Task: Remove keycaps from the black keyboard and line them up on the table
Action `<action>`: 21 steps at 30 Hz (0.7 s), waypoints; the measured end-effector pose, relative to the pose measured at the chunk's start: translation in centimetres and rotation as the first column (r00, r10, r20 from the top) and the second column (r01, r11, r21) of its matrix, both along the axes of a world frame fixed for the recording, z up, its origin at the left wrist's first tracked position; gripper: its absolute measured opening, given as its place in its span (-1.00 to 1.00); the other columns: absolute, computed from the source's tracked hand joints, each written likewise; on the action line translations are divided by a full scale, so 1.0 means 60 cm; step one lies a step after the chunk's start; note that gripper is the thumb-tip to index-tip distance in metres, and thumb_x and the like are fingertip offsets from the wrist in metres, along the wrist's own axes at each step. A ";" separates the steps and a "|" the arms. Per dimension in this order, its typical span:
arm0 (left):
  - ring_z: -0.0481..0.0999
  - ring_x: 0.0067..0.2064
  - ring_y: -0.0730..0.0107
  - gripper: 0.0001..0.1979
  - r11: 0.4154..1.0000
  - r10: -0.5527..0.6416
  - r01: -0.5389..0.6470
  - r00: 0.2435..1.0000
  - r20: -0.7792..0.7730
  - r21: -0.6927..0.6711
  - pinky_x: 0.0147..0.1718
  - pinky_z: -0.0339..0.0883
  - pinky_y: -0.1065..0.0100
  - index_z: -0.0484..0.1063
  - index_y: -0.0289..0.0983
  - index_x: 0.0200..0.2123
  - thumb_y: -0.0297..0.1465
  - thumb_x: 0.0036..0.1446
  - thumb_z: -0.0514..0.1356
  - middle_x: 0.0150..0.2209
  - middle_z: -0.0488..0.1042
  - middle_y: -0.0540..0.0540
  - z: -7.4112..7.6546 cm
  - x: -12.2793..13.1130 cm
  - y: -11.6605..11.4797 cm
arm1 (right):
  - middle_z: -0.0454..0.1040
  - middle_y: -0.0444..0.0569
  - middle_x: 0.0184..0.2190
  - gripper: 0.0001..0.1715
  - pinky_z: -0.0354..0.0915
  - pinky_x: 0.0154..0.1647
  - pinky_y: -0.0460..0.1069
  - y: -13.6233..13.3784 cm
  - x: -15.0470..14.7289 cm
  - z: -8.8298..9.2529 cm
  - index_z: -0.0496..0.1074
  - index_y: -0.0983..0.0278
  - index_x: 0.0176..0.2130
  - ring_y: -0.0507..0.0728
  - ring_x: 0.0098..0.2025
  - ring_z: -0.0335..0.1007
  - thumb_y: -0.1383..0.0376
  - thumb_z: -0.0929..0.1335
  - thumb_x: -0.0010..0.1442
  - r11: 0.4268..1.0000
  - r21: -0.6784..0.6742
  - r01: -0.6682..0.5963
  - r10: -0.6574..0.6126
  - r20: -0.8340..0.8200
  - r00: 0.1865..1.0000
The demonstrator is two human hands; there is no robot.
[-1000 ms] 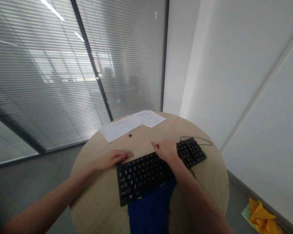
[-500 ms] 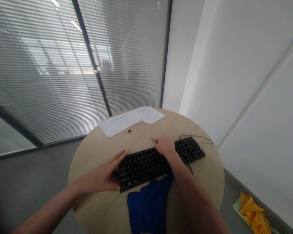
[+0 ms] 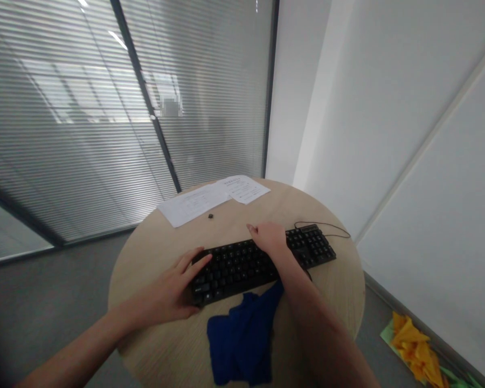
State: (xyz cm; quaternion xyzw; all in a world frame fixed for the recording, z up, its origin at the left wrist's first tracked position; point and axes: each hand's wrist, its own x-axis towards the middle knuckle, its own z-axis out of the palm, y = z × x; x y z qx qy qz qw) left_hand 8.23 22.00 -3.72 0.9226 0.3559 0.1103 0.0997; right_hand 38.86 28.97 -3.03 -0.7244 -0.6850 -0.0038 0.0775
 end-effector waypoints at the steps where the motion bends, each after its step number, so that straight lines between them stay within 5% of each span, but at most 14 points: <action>1: -0.01 0.42 -0.24 0.18 1.000 -0.020 0.020 1.000 0.002 0.021 0.30 0.11 -0.13 -0.20 -0.03 0.46 -0.27 -0.13 0.42 0.44 -0.13 -0.30 0.008 -0.002 0.005 | 0.60 0.16 -0.20 -0.17 0.33 -0.06 0.04 -0.001 0.001 0.003 0.65 0.23 -0.17 0.24 -0.10 0.54 -0.14 0.02 0.44 1.000 0.006 0.009 -0.009 -0.003 1.000; 9: 0.04 0.41 -0.21 0.19 0.993 -0.096 0.094 0.995 -0.019 -0.070 0.33 0.05 -0.09 -0.30 -0.08 0.47 -0.27 -0.08 0.38 0.47 -0.19 -0.28 0.065 -0.023 0.084 | 0.61 0.07 -0.21 -0.23 0.32 -0.10 0.00 0.005 0.009 0.004 0.62 0.21 -0.22 0.21 -0.11 0.53 -0.10 0.03 0.46 1.000 0.008 -0.029 0.029 -0.029 0.999; 14: 0.00 0.42 -0.21 0.18 0.979 -0.157 0.152 0.987 -0.024 -0.132 0.35 0.00 -0.09 -0.25 -0.10 0.47 -0.25 -0.10 0.38 0.47 -0.17 -0.25 0.053 -0.034 0.128 | 0.60 0.07 -0.17 -0.25 0.31 -0.05 -0.01 0.006 0.013 -0.002 0.61 0.21 -0.18 0.20 -0.07 0.52 -0.09 0.03 0.46 0.996 -0.052 -0.068 0.067 -0.023 0.997; 21: 0.00 0.43 -0.16 0.16 0.962 -0.195 0.188 0.981 -0.016 -0.198 0.37 -0.02 -0.06 -0.20 -0.12 0.47 -0.37 -0.13 0.36 0.47 -0.14 -0.26 0.014 -0.050 0.127 | 0.60 0.08 -0.21 -0.26 0.32 -0.12 -0.02 -0.003 0.009 -0.010 0.62 0.23 -0.21 0.20 -0.11 0.53 -0.08 0.06 0.45 0.985 -0.120 -0.123 0.123 -0.006 0.992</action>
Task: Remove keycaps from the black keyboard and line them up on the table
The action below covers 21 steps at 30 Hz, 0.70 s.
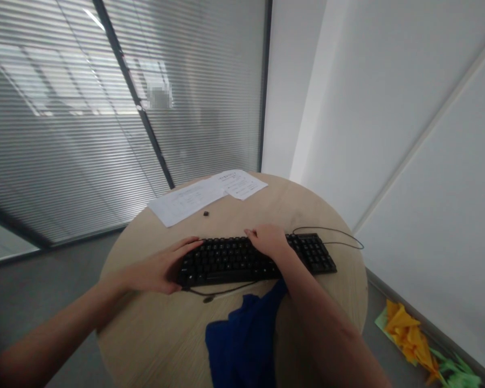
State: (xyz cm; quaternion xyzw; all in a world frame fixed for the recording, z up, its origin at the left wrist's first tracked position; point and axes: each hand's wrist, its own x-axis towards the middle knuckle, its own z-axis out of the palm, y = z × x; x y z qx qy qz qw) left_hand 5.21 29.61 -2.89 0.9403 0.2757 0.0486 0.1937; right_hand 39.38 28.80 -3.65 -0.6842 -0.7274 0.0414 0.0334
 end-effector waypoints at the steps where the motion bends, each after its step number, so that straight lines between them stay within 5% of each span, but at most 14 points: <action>1: 0.00 0.43 -0.16 0.15 1.000 0.000 0.000 1.000 0.010 -0.005 0.37 -0.02 -0.06 -0.19 -0.11 0.47 -0.37 -0.12 0.36 0.48 -0.14 -0.26 -0.003 -0.004 0.000 | 0.60 0.08 -0.21 -0.27 0.32 -0.12 -0.02 -0.002 -0.002 -0.002 0.62 0.23 -0.21 0.21 -0.10 0.53 -0.08 0.06 0.45 1.000 -0.001 -0.001 0.001 0.000 1.000; 7: 0.07 0.42 -0.09 -0.03 0.982 0.030 -0.042 0.997 -0.065 -0.186 0.27 0.18 0.05 -0.06 -0.13 0.45 -0.12 0.07 0.32 0.46 -0.01 -0.24 0.035 -0.014 0.051 | 0.60 0.09 -0.16 -0.31 0.33 -0.07 0.04 -0.010 -0.011 -0.005 0.63 0.21 -0.15 0.24 -0.07 0.53 -0.04 0.07 0.46 0.999 -0.036 0.022 -0.023 -0.022 1.000; 11: 0.43 0.19 0.08 -0.31 0.937 0.274 -0.287 0.958 -0.088 -0.201 0.11 0.30 0.22 0.21 -0.26 0.34 0.01 0.28 0.05 0.26 0.38 -0.27 0.066 0.042 0.111 | 0.59 0.11 -0.15 -0.32 0.32 -0.08 0.03 -0.016 -0.008 -0.006 0.62 0.24 -0.15 0.24 -0.08 0.53 -0.01 0.07 0.46 0.996 -0.063 0.062 -0.064 -0.034 0.997; 16: 0.52 -0.19 0.20 -0.54 0.924 0.379 -0.381 0.914 -0.143 0.012 -0.16 0.34 0.27 0.54 -0.29 -0.20 -0.07 0.29 0.01 -0.22 0.59 -0.16 0.035 0.100 0.135 | 0.59 0.09 -0.16 -0.35 0.31 -0.10 0.01 -0.024 0.020 -0.012 0.62 0.25 -0.20 0.23 -0.09 0.51 -0.03 0.11 0.45 0.996 -0.061 0.058 -0.060 -0.031 0.998; 18: 0.49 -0.29 0.25 -0.54 0.925 0.357 -0.374 0.918 -0.174 -0.073 -0.26 0.35 0.29 0.52 -0.29 -0.31 -0.07 0.28 0.00 -0.34 0.54 -0.13 0.024 0.089 0.129 | 0.58 0.06 -0.14 -0.40 0.30 -0.07 0.01 -0.023 0.033 -0.014 0.62 0.22 -0.18 0.21 -0.07 0.50 -0.05 0.16 0.43 0.999 -0.052 0.003 -0.005 -0.039 0.999; 21: 0.48 -0.35 0.28 -0.60 0.861 0.287 -0.363 0.925 -0.248 -0.357 -0.42 0.36 0.34 0.50 -0.27 -0.19 -0.08 0.20 0.11 -0.37 0.50 -0.10 0.026 0.055 0.117 | 0.54 0.06 -0.04 -0.49 0.28 0.04 -0.01 -0.021 0.042 -0.014 0.60 0.22 -0.07 0.18 0.00 0.46 -0.03 0.23 0.40 0.993 -0.022 -0.116 0.114 -0.073 0.991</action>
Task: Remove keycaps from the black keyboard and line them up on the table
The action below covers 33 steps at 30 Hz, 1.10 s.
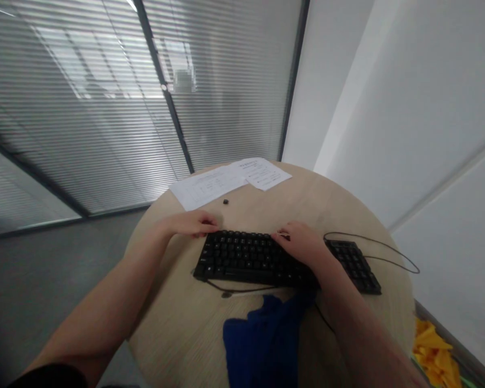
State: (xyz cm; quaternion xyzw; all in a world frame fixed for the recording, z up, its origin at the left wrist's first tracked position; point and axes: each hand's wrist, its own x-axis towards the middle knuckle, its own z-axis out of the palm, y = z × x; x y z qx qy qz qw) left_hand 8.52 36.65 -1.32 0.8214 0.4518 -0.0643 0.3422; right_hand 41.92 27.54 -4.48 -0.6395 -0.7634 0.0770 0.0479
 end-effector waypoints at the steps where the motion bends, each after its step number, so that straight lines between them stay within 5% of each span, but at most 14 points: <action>1: 0.48 -0.34 0.27 -0.60 0.997 -0.013 0.014 1.000 0.010 -0.081 -0.45 0.36 0.36 0.49 -0.26 -0.11 -0.09 0.15 0.16 -0.34 0.51 -0.11 0.004 -0.009 -0.002 | 0.53 0.06 0.00 -0.51 0.28 0.09 -0.01 -0.001 -0.001 0.001 0.59 0.22 -0.02 0.18 0.04 0.44 -0.01 0.26 0.38 0.999 0.009 -0.044 0.044 -0.020 0.999; 6: 0.50 -0.32 0.29 -0.49 0.994 0.003 0.000 1.000 0.027 -0.105 -0.50 0.39 0.38 0.39 -0.27 0.06 -0.13 0.10 0.20 -0.13 0.52 -0.19 0.009 -0.011 -0.002 | 0.32 -0.01 0.27 -0.38 0.18 0.31 0.07 -0.031 -0.039 0.009 0.44 0.11 0.22 0.24 0.25 0.30 -0.03 0.40 0.25 0.971 0.035 -0.236 0.238 -0.116 0.964; 13: 0.48 -0.48 0.36 -0.53 0.995 0.068 -0.076 0.989 -0.130 -0.064 -0.50 0.39 0.40 0.41 -0.26 -0.01 -0.02 0.28 0.01 -0.43 0.52 -0.10 0.003 0.020 -0.017 | 0.04 0.04 0.42 0.03 0.11 0.36 0.28 -0.065 -0.096 -0.010 0.22 0.02 0.37 0.39 0.41 0.01 -0.05 0.54 0.01 0.909 0.046 -0.414 0.416 -0.091 0.905; 19: 0.43 -0.55 0.42 -0.52 0.984 0.040 -0.030 0.998 -0.057 0.173 -0.51 0.28 0.39 0.48 -0.29 -0.26 -0.03 0.31 -0.02 -0.47 0.50 -0.09 -0.009 0.034 -0.012 | 0.07 0.02 0.41 -0.06 0.18 0.32 0.32 -0.062 -0.092 -0.016 0.24 0.02 0.36 0.42 0.40 0.05 0.05 0.50 0.07 0.915 0.114 -0.388 0.397 -0.074 0.915; 25: 0.40 -0.60 0.46 -0.59 0.974 0.082 -0.089 0.996 0.040 0.208 -0.56 0.20 0.40 0.46 -0.28 -0.33 -0.11 0.32 0.01 -0.49 0.46 -0.04 -0.029 0.034 0.003 | 0.12 0.01 0.39 -0.10 0.21 0.31 0.32 -0.054 -0.083 -0.019 0.24 0.04 0.36 0.40 0.37 0.10 0.05 0.49 0.10 0.914 0.154 -0.376 0.389 -0.063 0.919; 33: 0.44 -0.37 0.37 -0.66 0.911 0.111 -0.129 0.991 0.069 0.391 -0.34 0.25 0.37 0.54 -0.28 -0.33 -0.21 0.32 0.07 -0.39 0.53 -0.07 -0.052 0.050 0.016 | 0.18 0.03 0.36 -0.21 0.20 0.32 0.32 -0.043 -0.083 -0.030 0.36 0.07 0.28 0.41 0.36 0.11 0.06 0.49 0.11 0.921 0.185 -0.343 0.361 -0.074 0.930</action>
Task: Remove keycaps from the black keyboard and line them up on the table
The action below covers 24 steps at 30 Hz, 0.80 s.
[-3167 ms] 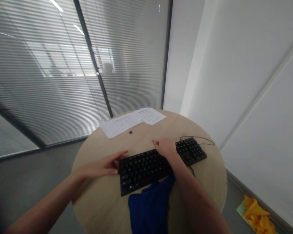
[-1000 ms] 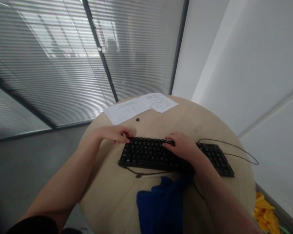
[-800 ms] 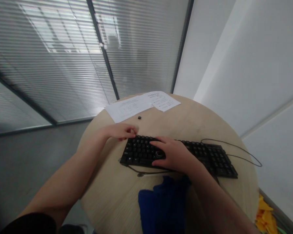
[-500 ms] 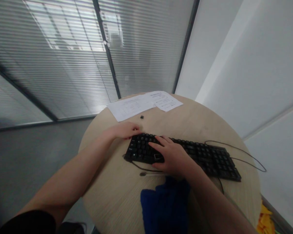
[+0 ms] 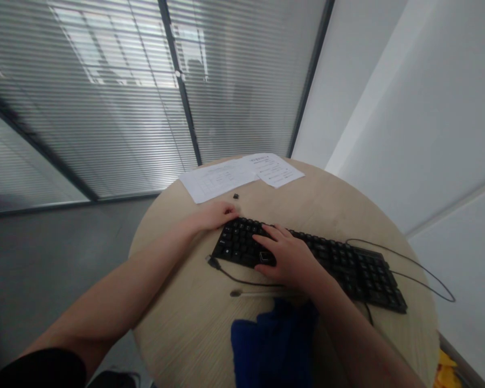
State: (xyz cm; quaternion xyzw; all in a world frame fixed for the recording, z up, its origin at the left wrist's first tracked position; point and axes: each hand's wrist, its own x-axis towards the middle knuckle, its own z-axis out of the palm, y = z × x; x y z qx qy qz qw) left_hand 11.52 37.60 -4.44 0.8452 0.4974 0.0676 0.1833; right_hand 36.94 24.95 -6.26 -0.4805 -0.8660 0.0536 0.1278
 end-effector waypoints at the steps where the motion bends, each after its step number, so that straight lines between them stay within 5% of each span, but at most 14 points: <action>1: 0.45 -0.35 0.35 -0.66 1.000 -0.004 0.005 1.000 -0.018 0.006 -0.31 0.26 0.36 0.55 -0.28 -0.32 -0.21 0.32 0.08 -0.38 0.54 -0.08 0.000 0.001 0.000 | 0.18 0.02 0.36 -0.21 0.20 0.32 0.33 0.000 -0.001 -0.001 0.36 0.07 0.28 0.41 0.36 0.11 0.06 0.49 0.10 1.000 -0.004 0.000 0.000 0.003 1.000; 10: 0.50 -0.27 0.24 -0.60 0.993 -0.116 0.116 0.961 -0.251 -0.015 -0.22 0.32 0.28 0.58 -0.26 -0.24 -0.16 0.33 0.04 -0.28 0.59 -0.16 0.032 -0.012 -0.021 | 0.20 0.04 0.35 -0.18 0.22 0.29 0.31 -0.013 -0.014 0.012 0.38 0.07 0.27 0.40 0.34 0.12 0.05 0.51 0.07 0.998 -0.036 -0.050 0.050 0.022 0.998; 24: 0.45 -0.32 0.31 -0.66 0.978 -0.205 0.195 0.958 -0.199 -0.070 -0.31 0.27 0.33 0.49 -0.27 -0.30 -0.18 0.29 0.02 -0.32 0.55 -0.10 0.023 -0.023 -0.009 | 0.22 0.08 0.33 -0.12 0.22 0.28 0.30 -0.020 -0.026 0.022 0.37 0.06 0.28 0.39 0.33 0.14 -0.05 0.53 0.03 0.996 -0.079 -0.036 0.038 0.022 0.999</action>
